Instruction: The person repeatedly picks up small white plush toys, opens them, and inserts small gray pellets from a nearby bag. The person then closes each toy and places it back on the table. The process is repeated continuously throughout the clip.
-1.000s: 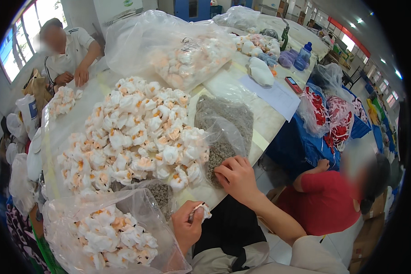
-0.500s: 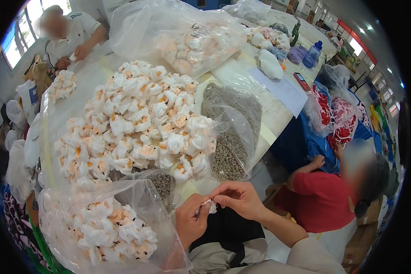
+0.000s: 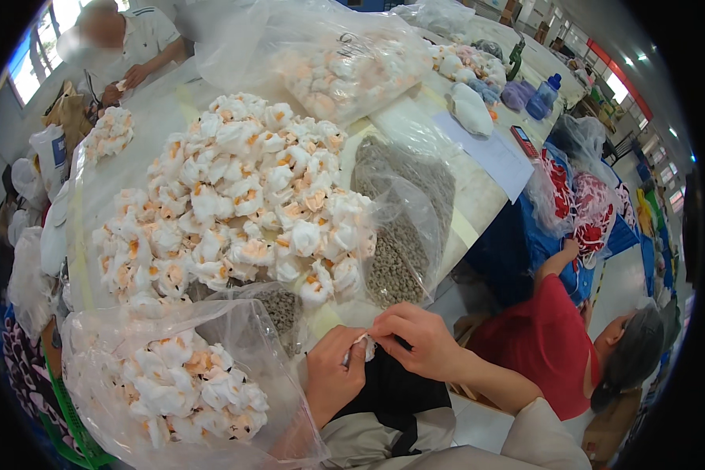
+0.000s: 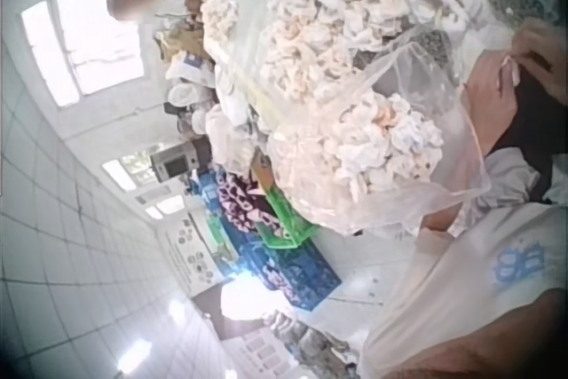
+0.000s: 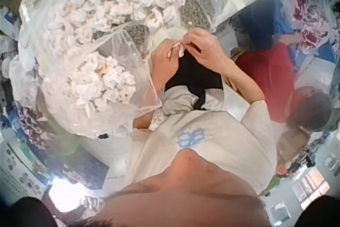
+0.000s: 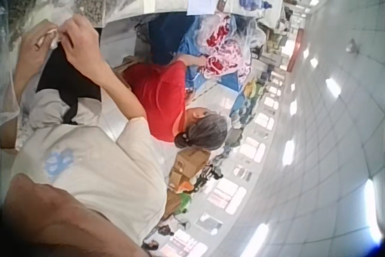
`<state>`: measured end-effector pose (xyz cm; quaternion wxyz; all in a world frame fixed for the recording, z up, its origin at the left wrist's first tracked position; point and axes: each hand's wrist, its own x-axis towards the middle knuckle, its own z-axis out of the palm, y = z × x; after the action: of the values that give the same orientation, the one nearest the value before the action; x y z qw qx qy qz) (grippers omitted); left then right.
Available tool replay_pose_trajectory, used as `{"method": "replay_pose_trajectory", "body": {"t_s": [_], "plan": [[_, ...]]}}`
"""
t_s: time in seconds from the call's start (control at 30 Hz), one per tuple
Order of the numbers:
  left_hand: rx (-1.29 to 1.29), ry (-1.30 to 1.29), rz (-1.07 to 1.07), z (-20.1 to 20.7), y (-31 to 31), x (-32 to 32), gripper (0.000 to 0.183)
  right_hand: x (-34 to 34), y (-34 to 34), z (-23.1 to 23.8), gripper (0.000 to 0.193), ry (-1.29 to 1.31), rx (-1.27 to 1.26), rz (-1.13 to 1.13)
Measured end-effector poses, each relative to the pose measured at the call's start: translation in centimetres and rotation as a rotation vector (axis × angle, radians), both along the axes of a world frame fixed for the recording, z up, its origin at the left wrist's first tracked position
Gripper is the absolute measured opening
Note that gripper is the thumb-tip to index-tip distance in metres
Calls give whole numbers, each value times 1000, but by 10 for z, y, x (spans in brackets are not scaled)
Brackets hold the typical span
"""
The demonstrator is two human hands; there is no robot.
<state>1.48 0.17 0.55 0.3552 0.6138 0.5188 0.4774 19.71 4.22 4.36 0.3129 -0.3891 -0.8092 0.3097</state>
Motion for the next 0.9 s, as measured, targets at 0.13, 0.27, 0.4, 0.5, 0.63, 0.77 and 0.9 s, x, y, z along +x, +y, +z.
{"method": "replay_pose_trajectory", "body": {"t_s": [0.13, 0.27, 0.4, 0.5, 0.63, 0.77, 0.9], "plan": [[40, -4, 27, -3, 0, 6, 9, 2, 2, -4, 17, -28, 5, 13], [41, 21, 27, -1, 1, 5, 7, 1, 5, -8, 19, -21, 8, 27], [38, 6, 28, -4, 1, 9, 7, -2, 4, -14, 20, -13, 57, 22], [30, 34, 38, -1, 1, 8, 8, -4, 2, -16, 24, -31, 133, 27], [35, 3, 54, -3, 0, 10, 9, -11, -5, -17, 26, -109, 277, 9], [68, -31, 81, -4, -1, 9, 8, -15, -9, -17, 31, -106, 341, -39], [90, -79, 98, -2, -2, 4, 18, -16, -4, -6, 21, -13, 180, -78]]}}
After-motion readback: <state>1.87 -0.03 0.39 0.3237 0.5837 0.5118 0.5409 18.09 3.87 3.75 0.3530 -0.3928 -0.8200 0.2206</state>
